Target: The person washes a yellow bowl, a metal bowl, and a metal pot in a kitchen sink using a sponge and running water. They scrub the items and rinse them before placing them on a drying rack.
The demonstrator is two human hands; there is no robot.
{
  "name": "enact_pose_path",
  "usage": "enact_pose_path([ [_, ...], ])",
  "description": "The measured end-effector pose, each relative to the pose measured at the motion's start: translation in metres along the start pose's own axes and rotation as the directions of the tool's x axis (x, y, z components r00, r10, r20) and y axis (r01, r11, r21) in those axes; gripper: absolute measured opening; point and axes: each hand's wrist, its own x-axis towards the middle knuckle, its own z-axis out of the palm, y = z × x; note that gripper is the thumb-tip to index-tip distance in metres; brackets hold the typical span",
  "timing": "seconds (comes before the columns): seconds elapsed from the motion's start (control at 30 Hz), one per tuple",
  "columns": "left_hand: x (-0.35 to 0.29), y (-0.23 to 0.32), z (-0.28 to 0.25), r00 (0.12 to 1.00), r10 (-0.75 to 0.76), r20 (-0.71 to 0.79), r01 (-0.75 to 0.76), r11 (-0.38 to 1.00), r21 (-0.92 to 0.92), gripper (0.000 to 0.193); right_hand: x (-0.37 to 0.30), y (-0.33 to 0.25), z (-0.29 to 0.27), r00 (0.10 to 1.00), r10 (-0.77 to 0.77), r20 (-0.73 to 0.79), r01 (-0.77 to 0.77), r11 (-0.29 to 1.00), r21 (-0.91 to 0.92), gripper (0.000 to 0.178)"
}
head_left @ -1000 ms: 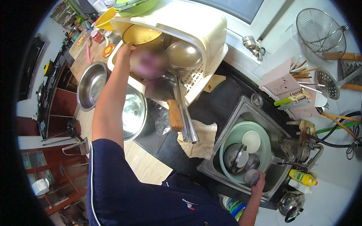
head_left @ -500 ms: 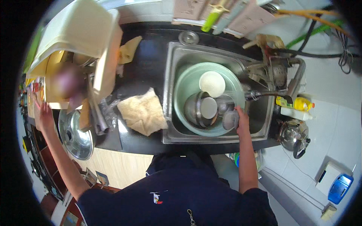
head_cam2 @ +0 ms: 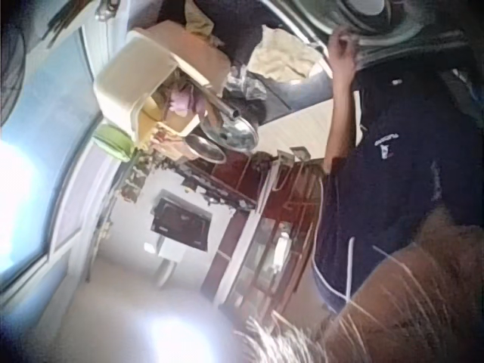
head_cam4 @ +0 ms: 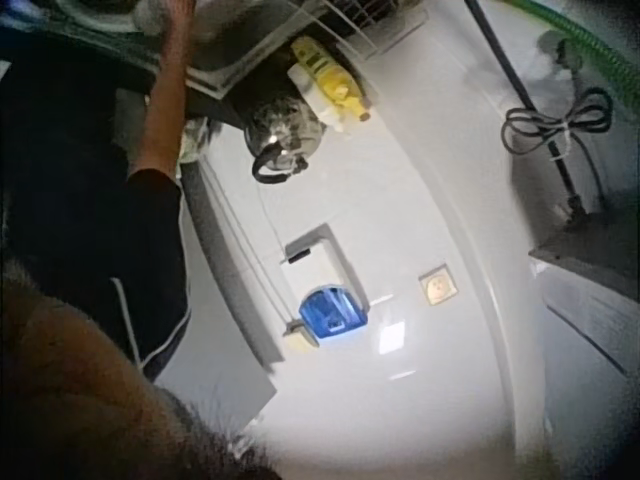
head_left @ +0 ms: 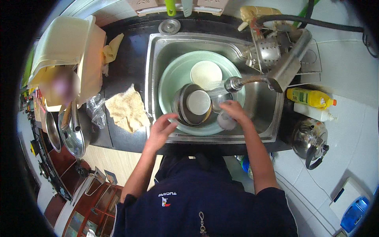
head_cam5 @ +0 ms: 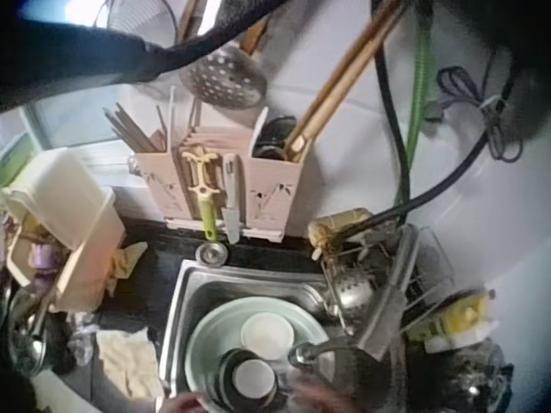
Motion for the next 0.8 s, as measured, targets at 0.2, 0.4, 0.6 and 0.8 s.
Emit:
enact_pose_path([
  [0.2,0.067,0.000,0.054,0.845,0.511,0.157,-0.365,0.337,0.868,0.076,0.039,0.029,0.056,0.997,-0.034,0.073,0.059,0.923,-0.379,0.047],
  [0.4,0.110,-0.026,0.031,0.984,0.171,-0.054,-0.059,0.593,0.803,0.075,0.043,0.038,0.068,0.993,-0.031,-0.111,0.015,0.990,-0.142,0.047],
  [0.6,0.168,-0.031,-0.007,0.997,0.054,0.062,-0.082,0.609,0.789,0.059,0.061,0.061,0.072,0.999,0.027,-0.017,-0.025,0.995,0.099,0.048],
  [0.8,0.179,0.056,0.019,0.988,-0.018,0.156,-0.141,0.338,0.930,0.052,0.008,0.001,0.053,0.991,0.077,-0.112,-0.085,0.994,-0.075,0.050],
])
